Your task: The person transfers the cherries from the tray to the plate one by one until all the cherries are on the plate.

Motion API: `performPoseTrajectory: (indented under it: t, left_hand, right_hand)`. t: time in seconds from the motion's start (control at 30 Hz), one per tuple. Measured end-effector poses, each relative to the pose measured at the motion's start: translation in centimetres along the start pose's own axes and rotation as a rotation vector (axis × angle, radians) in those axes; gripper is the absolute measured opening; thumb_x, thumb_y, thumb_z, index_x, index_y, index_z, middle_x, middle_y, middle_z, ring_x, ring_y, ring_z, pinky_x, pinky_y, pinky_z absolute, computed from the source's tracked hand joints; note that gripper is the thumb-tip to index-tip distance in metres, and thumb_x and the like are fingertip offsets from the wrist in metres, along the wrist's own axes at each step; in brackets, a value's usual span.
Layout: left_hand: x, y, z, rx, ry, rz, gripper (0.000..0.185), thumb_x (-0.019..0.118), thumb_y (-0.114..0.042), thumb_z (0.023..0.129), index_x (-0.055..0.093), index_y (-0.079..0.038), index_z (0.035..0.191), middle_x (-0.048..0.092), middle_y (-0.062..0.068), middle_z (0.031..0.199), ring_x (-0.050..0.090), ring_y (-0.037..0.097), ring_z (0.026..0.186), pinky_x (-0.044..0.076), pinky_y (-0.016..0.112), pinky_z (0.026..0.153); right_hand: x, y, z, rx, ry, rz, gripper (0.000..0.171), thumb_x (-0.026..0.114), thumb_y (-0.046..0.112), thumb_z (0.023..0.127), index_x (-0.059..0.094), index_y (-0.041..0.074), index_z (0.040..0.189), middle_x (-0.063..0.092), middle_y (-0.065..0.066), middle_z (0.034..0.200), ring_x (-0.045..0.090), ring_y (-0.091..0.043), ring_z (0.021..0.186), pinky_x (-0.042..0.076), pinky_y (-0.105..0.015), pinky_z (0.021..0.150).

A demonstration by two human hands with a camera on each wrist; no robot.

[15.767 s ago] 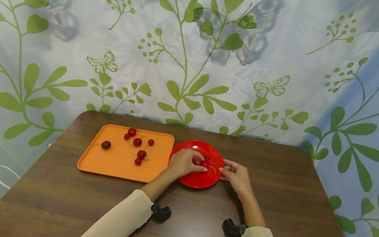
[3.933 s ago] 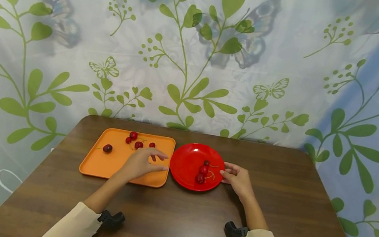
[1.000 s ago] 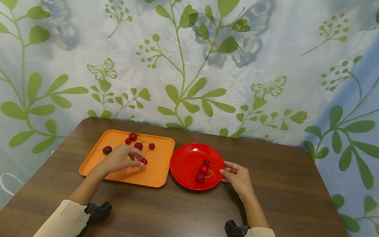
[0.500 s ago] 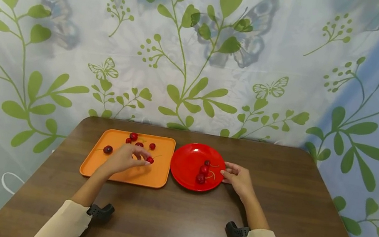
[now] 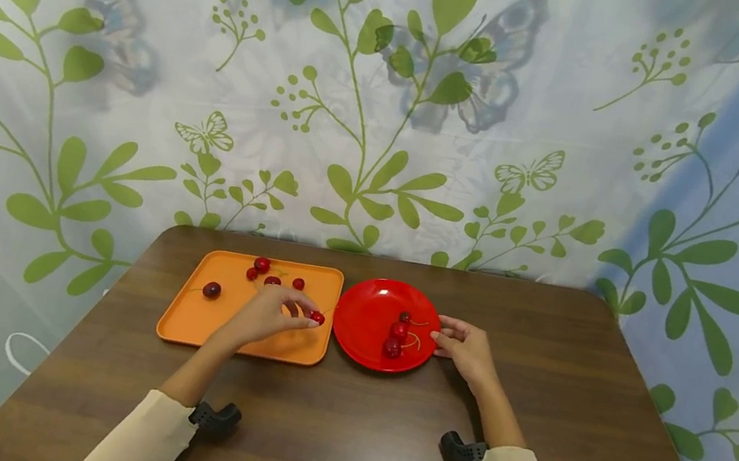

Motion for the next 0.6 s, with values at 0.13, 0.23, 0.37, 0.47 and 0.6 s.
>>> performPoseTrajectory:
  t: [0.13, 0.23, 0.37, 0.47, 0.6]
  left_hand:
    - [0.9, -0.7, 0.4, 0.022, -0.003, -0.016, 0.015, 0.081, -0.032, 0.089, 0.080, -0.021, 0.099, 0.069, -0.013, 0.082, 0.062, 0.014, 0.079, 0.054, 0.029, 0.071]
    - [1.7, -1.1, 0.8, 0.017, -0.001, -0.021, 0.016, 0.081, -0.032, 0.088, 0.080, -0.020, 0.099, 0.069, -0.013, 0.081, 0.063, 0.015, 0.080, 0.054, 0.028, 0.071]
    - [2.8, -1.7, 1.3, -0.001, -0.013, -0.012, 0.018, 0.081, -0.034, 0.088, 0.080, -0.020, 0.098, 0.069, -0.014, 0.082, 0.063, 0.014, 0.080, 0.053, 0.027, 0.071]
    - [3.4, -2.1, 1.6, -0.012, -0.035, 0.001, 0.018, 0.081, -0.036, 0.088, 0.080, -0.021, 0.097, 0.069, -0.015, 0.082, 0.061, 0.010, 0.079, 0.052, 0.025, 0.069]
    - [4.2, -2.9, 2.1, -0.003, -0.053, 0.007, 0.019, 0.082, -0.036, 0.087, 0.079, -0.019, 0.097, 0.070, -0.013, 0.084, 0.061, 0.011, 0.079, 0.052, 0.025, 0.069]
  right_hand:
    - [0.0, 0.0, 0.0, -0.004, 0.001, 0.007, 0.051, 0.069, 0.008, 0.097, 0.052, -0.010, 0.141, 0.065, -0.028, 0.120, 0.071, -0.010, 0.083, 0.060, -0.031, 0.076]
    - [0.0, 0.8, -0.3, 0.008, 0.009, 0.014, 0.050, 0.067, 0.006, 0.097, 0.051, -0.011, 0.141, 0.064, -0.031, 0.120, 0.072, -0.013, 0.084, 0.060, -0.032, 0.077]
    - [0.0, 0.7, -0.4, 0.010, 0.007, 0.010, 0.050, 0.068, 0.006, 0.097, 0.051, -0.011, 0.141, 0.066, -0.029, 0.119, 0.071, -0.013, 0.084, 0.060, -0.033, 0.077]
    - [-0.1, -0.2, 0.0, -0.002, -0.006, 0.015, 0.050, 0.070, 0.008, 0.096, 0.053, -0.009, 0.140, 0.068, -0.024, 0.115, 0.071, -0.012, 0.083, 0.060, -0.031, 0.076]
    - [-0.1, -0.2, 0.2, -0.009, -0.007, 0.017, 0.050, 0.071, 0.008, 0.096, 0.054, -0.010, 0.139, 0.068, -0.023, 0.113, 0.071, -0.012, 0.082, 0.060, -0.030, 0.075]
Point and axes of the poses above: each hand's wrist, its own z-axis towards the middle knuckle, its own x-axis out of the palm, y = z × x, the point moved 6 cm from there along z, towards the middle knuckle
